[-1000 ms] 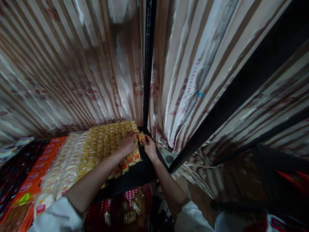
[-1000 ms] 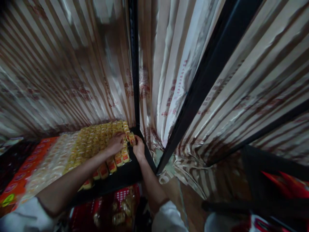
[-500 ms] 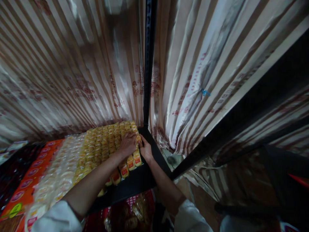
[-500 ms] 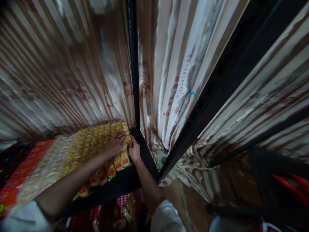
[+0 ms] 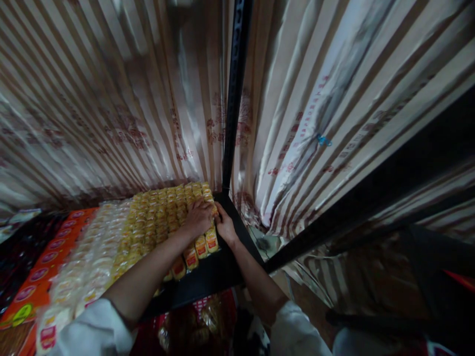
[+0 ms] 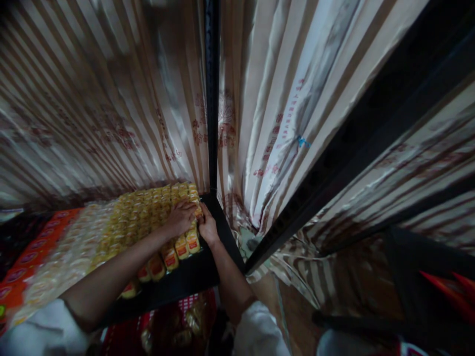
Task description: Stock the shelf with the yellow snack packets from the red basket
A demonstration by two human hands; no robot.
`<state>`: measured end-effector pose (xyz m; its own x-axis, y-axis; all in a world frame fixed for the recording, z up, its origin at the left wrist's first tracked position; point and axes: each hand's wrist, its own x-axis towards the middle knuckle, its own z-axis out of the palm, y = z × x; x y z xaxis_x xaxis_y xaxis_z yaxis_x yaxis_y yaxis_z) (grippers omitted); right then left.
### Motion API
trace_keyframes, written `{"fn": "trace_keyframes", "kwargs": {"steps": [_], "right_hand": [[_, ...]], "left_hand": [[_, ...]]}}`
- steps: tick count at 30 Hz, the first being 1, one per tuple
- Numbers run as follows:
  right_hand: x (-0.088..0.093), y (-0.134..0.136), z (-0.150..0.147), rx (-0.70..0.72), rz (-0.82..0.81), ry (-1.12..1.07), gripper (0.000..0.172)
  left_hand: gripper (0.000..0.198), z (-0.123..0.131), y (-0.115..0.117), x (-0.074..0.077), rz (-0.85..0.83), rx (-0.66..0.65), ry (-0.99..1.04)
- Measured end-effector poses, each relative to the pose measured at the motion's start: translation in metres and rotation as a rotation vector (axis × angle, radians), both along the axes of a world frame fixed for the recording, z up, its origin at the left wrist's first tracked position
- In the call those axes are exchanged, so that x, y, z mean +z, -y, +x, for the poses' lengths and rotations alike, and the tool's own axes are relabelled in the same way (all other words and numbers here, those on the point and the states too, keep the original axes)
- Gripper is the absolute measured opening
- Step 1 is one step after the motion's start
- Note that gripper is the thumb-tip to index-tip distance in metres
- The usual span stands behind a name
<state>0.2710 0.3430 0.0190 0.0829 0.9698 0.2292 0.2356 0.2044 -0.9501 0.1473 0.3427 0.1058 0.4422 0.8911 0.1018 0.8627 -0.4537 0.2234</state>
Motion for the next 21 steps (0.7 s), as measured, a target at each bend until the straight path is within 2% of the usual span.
{"fn": "trace_keyframes", "kwargs": {"steps": [8, 12, 14, 17, 19, 21], "right_hand": [[0.005, 0.003, 0.006, 0.029, -0.069, -0.086, 0.054], [0.014, 0.01, 0.008, -0.053, -0.079, -0.081, 0.052], [0.021, 0.023, 0.008, -0.151, -0.051, -0.119, 0.047], [0.034, 0.061, 0.004, -0.267, 0.03, -0.233, 0.042], [0.041, 0.1, 0.0, -0.288, 0.06, -0.28, 0.038], [0.042, 0.145, -0.005, -0.275, 0.014, -0.249, 0.031]], "left_hand": [[0.036, 0.004, 0.006, 0.001, 0.035, 0.01, 0.076], [0.033, 0.008, 0.026, 0.013, 0.08, -0.002, 0.223], [0.033, 0.009, 0.051, 0.021, 0.068, -0.019, 0.346], [0.035, 0.006, 0.11, 0.023, -0.031, -0.089, 0.55], [0.031, -0.001, 0.158, 0.013, -0.148, -0.136, 0.629], [0.03, -0.013, 0.208, -0.008, -0.281, -0.104, 0.651]]}}
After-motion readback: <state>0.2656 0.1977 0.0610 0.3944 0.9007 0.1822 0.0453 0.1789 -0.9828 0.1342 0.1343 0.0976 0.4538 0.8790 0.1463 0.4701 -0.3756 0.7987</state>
